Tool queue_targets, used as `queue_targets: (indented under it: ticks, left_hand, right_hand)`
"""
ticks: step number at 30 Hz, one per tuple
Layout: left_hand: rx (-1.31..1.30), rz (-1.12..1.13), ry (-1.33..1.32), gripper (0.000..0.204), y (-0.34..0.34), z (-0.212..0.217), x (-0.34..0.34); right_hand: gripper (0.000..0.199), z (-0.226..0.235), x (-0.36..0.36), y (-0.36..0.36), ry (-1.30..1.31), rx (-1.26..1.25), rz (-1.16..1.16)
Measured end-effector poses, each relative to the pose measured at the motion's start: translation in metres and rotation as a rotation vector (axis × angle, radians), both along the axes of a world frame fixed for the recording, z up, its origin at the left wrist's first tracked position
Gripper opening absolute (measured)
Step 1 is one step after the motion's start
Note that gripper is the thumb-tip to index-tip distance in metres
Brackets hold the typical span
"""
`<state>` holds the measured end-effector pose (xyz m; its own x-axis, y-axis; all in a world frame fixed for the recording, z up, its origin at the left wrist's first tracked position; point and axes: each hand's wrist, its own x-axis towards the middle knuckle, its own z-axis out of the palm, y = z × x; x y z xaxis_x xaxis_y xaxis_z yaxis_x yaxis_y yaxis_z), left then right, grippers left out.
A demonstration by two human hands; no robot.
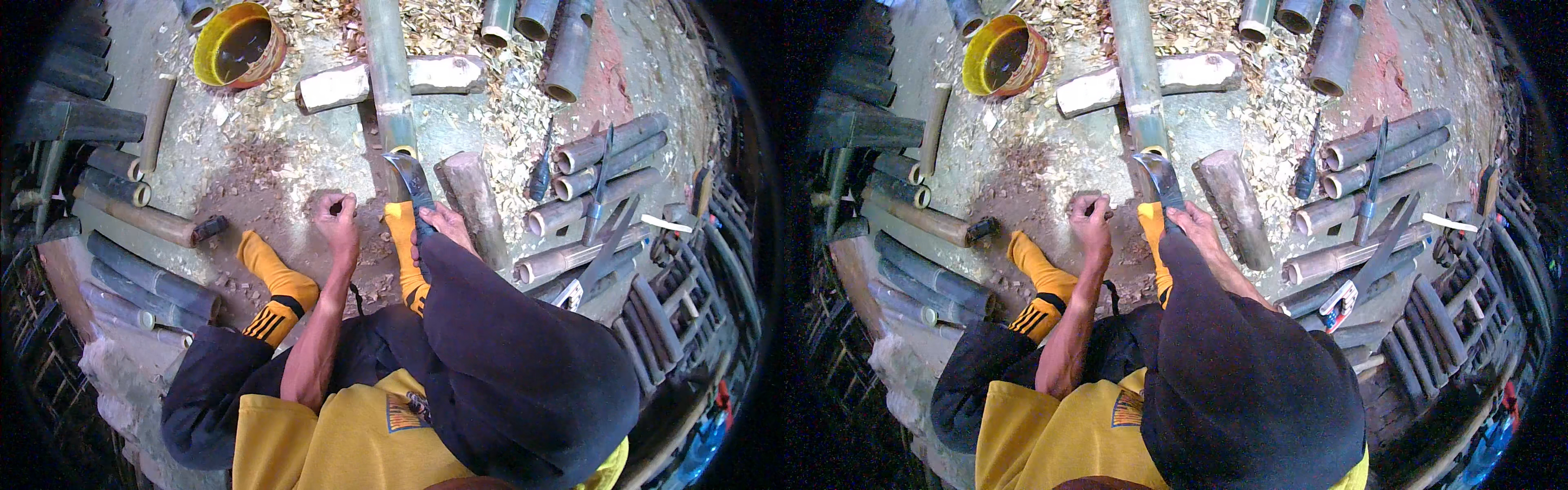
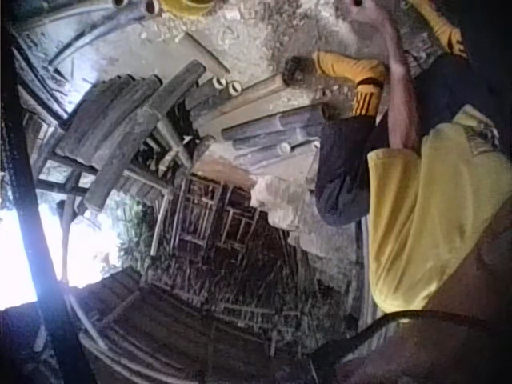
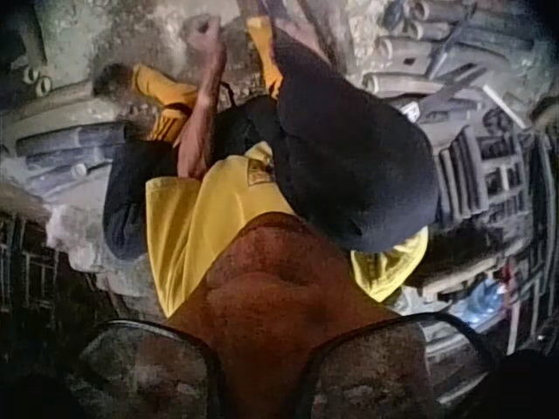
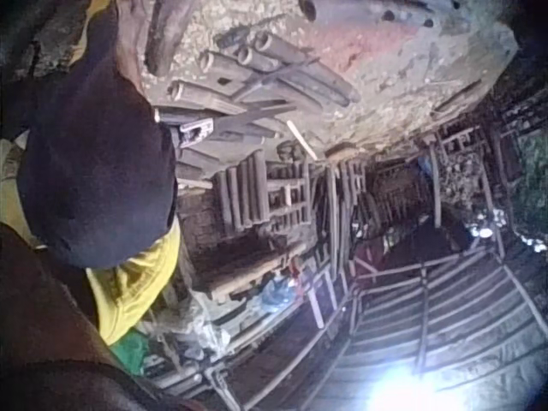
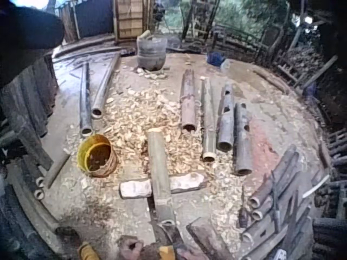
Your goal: The person uses a knife and a wooden mallet to carve a hole into a bamboo pole and then uses a hand tool to refine the edges of the hole while sitting on the floor.
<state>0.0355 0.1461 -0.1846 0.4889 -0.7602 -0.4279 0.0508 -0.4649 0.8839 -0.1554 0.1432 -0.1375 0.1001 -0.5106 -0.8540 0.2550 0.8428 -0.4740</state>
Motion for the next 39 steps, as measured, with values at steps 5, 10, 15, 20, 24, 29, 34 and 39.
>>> queue_targets:
  ticks: [5,10,15,20,24,29,34,39]
  left_hand:
    - [-0.014,0.048,0.004,0.013,0.000,-0.005,0.000]
    - [0.045,0.018,0.013,0.012,-0.002,-0.003,-0.004]
    - [-0.020,-0.031,-0.093,0.015,-0.008,0.012,-0.013]
    - [0.052,-0.116,0.017,0.021,-0.009,0.038,-0.024]
    - [0.113,-0.317,0.229,0.008,-0.016,0.063,-0.033]
    - [0.249,-0.463,1.006,0.049,-0.033,0.084,-0.061]
    - [0.347,-0.168,1.387,0.049,-0.048,0.066,-0.090]
    - [0.149,0.183,1.645,0.040,-0.059,0.048,-0.128]
  right_hand:
    - [0.033,0.028,-0.004,-0.010,0.087,-0.044,0.084]
    - [0.040,0.021,-0.019,-0.007,0.085,-0.111,0.076]
    - [0.048,0.024,-0.030,-0.001,0.237,-0.105,0.145]
    - [0.050,0.017,-0.029,0.002,0.318,-0.241,0.188]
    - [0.040,0.053,-0.043,-0.006,0.337,-0.306,0.373]
    - [0.056,0.080,-0.058,-0.045,0.519,-0.557,0.842]
    - [0.067,0.065,-0.071,-0.096,0.736,-0.917,1.645]
    - [0.060,0.064,-0.077,-0.148,0.924,-1.377,1.992]
